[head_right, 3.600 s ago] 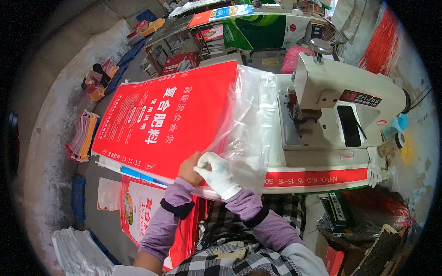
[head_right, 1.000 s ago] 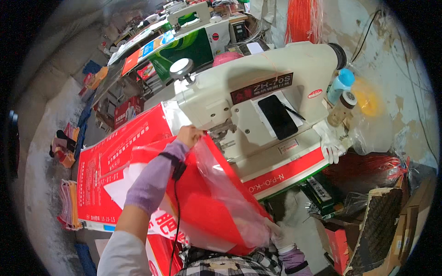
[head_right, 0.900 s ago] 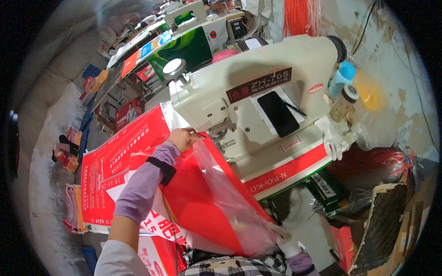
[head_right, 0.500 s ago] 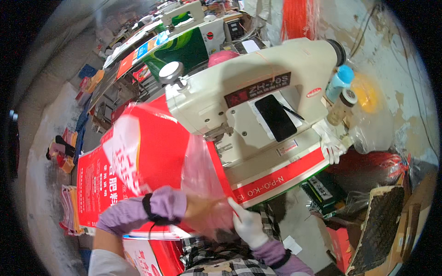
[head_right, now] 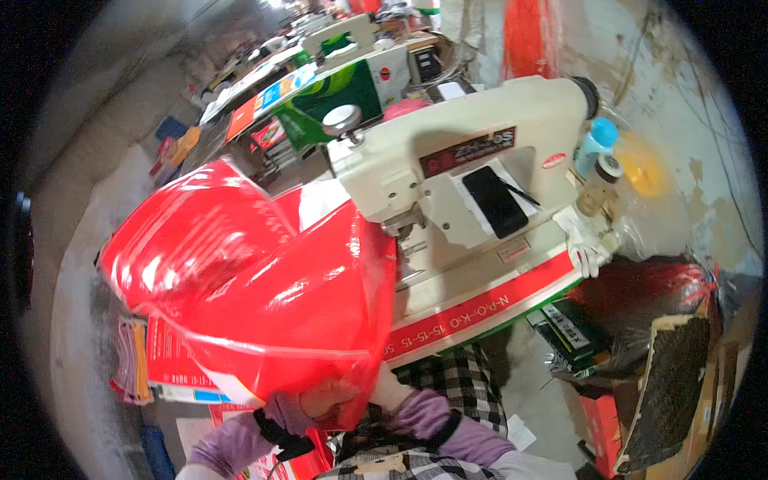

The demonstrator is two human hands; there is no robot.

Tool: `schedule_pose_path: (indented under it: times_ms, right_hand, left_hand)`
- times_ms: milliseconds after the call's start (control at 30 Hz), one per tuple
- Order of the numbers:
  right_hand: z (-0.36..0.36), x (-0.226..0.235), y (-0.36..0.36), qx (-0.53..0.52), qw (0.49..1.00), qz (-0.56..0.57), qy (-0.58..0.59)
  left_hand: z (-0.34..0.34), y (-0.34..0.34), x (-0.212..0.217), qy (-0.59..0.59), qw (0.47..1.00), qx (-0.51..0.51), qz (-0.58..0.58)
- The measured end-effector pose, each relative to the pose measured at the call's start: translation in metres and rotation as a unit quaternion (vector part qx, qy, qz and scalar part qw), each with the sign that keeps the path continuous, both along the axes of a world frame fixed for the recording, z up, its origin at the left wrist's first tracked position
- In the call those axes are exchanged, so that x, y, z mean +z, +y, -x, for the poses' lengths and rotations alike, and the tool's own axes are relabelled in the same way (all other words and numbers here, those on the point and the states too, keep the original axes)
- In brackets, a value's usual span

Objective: The person inserts a plastic liner into a red bag, feeds the top edge through a sewing machine, and places it on a stack. They then walk to a different pile to rearrange several bags before returning to the machine to repeat the process.

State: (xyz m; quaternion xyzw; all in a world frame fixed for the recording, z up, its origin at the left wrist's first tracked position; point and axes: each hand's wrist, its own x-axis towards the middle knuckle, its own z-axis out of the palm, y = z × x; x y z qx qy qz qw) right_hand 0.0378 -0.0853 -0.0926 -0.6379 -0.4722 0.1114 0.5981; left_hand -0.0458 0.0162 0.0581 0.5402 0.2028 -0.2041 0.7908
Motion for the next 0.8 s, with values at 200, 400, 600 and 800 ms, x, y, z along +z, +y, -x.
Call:
schedule_pose_path:
  times_ms: [200, 400, 600, 800]
  right_hand:
    - [-0.065, 0.106, -0.059, 0.044, 0.627, -0.236, 0.741]
    - [-0.021, 0.075, -0.068, -0.117, 0.921, -0.049, 0.367]
    - [-0.036, 0.116, -0.101, -0.107, 0.936, 0.126, 0.31]
    - [-0.067, 0.087, -0.047, -0.326, 0.932, 0.153, 0.042]
  left_hand:
    - [-0.038, -0.011, 0.034, -0.069, 0.978, -0.144, -0.132]
    - [-0.117, -0.056, 0.095, -0.517, 0.484, -0.3, -0.639]
    - [-0.077, -0.062, 0.083, -0.194, 0.536, -0.603, -0.558]
    - [-0.099, -0.07, 0.068, -0.225, 0.512, -0.646, -0.519]
